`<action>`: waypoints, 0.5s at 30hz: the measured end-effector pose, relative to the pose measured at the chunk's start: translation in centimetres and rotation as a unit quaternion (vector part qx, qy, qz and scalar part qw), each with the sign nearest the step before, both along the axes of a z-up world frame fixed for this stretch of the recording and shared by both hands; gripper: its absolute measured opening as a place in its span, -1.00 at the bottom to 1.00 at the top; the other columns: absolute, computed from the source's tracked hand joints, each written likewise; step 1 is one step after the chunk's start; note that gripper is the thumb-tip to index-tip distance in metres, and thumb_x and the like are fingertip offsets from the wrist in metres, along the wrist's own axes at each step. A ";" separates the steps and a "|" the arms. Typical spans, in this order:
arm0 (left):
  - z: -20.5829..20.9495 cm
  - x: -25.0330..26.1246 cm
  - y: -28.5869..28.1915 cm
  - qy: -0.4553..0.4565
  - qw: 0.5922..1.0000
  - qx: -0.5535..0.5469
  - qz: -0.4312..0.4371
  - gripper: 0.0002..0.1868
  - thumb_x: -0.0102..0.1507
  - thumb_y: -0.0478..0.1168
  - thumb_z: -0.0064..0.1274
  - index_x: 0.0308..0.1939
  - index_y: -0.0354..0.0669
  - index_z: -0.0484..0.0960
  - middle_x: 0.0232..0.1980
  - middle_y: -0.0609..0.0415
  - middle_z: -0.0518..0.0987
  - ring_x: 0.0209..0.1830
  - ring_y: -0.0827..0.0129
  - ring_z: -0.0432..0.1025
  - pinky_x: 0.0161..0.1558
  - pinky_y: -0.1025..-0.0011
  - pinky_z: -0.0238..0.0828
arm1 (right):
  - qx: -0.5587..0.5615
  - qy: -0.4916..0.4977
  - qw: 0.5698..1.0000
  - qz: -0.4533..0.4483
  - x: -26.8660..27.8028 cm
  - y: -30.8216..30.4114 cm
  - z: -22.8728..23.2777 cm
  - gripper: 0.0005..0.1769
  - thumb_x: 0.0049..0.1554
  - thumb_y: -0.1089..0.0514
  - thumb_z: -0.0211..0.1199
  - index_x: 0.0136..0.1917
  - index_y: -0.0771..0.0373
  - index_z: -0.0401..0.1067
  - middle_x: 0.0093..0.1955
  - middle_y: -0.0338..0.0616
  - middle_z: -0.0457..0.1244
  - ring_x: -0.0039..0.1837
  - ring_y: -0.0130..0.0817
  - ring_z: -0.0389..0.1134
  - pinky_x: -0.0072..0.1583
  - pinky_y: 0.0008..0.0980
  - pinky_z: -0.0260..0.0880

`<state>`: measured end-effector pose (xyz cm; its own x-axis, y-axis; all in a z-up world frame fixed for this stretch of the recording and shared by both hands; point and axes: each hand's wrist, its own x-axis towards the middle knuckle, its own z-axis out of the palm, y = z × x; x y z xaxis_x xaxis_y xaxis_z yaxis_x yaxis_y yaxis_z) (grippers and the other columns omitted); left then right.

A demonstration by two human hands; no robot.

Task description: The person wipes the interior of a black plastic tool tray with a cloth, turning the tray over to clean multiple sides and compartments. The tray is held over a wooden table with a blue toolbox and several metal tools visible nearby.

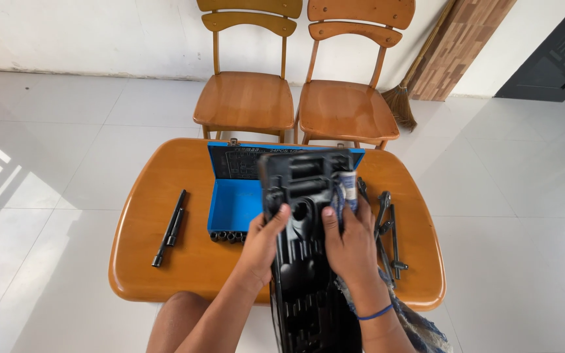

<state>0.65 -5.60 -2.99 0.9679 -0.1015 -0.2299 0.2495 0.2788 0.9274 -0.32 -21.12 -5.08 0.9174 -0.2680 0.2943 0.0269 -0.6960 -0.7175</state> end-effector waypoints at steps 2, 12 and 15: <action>1.7 0.0 0.2 0.065 0.982 -0.133 0.120 -0.53 0.22 0.08 0.26 -0.14 -0.32 0.62 -0.28 -0.22 0.60 -0.22 0.01 0.57 -0.16 0.12 0.54 | -0.036 0.027 0.999 0.024 -0.3 0.6 -0.1 -0.19 0.27 -0.41 0.00 0.32 0.38 0.42 0.46 0.27 0.09 0.47 0.33 0.12 0.36 0.12 0.26; 3.3 -1.2 1.5 -0.007 1.000 0.017 0.001 -0.24 0.30 0.25 0.05 0.37 -0.22 0.45 0.59 -0.27 0.11 0.67 -0.26 -0.38 0.53 -0.36 -0.47 | -0.027 0.032 0.998 0.056 -0.9 0.4 0.6 -0.20 0.26 -0.38 0.05 0.27 0.43 0.43 0.62 0.33 -0.10 0.61 0.47 -0.18 0.41 0.48 -0.01; 3.2 -1.4 1.5 0.059 0.998 0.023 -0.018 -0.13 0.24 0.30 0.12 0.44 -0.19 0.38 0.55 -0.27 0.17 0.66 -0.22 -0.23 0.55 -0.31 -0.36 | -0.025 0.055 0.997 0.052 -0.8 -0.2 0.3 -0.19 0.26 -0.44 -0.03 0.28 0.34 0.44 0.65 0.26 -0.14 0.65 0.40 -0.24 0.42 0.48 -0.05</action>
